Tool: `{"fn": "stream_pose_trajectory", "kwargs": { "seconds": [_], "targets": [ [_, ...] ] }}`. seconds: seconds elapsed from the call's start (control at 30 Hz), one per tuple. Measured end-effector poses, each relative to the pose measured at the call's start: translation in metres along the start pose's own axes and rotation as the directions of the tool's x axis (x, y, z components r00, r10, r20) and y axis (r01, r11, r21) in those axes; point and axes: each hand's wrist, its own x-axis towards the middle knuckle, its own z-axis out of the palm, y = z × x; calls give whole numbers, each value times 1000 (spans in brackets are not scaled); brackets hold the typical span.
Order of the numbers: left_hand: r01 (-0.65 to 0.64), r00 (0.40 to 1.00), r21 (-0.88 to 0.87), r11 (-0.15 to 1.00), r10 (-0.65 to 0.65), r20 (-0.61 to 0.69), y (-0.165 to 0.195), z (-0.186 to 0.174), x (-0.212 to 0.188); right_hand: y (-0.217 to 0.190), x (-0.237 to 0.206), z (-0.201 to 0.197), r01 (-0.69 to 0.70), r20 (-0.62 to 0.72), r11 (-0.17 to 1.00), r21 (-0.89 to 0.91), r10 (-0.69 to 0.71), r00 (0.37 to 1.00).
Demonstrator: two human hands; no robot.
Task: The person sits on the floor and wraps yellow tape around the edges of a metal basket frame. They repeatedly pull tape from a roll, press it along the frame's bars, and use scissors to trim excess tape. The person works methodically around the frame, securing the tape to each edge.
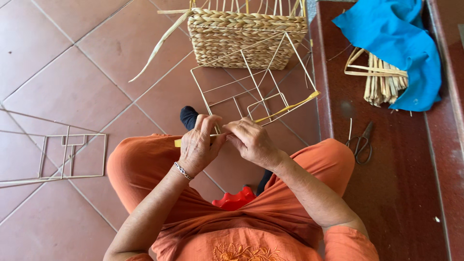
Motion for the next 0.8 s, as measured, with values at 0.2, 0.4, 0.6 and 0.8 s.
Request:
{"fn": "stream_pose_trajectory", "kwargs": {
  "seconds": [0.2, 0.4, 0.6, 0.8],
  "targets": [
    [6, 999, 55, 998, -8, 53, -3, -31, -16, 12, 9, 2, -77, 105, 997, -12, 78, 991],
    [425, 884, -333, 841, -308, 351, -32, -37, -49, 17, 11, 6, -108, 202, 992, -72, 120, 972],
    [543, 831, -659, 521, -447, 331, -39, 8, -76, 17, 13, 6, -185, 242, 983, -19, 184, 953],
    [651, 758, -434, 622, -565, 327, -47, 36, -61, 16, 16, 6, -257, 234, 967, 5, 248, 940]
  ]
}}
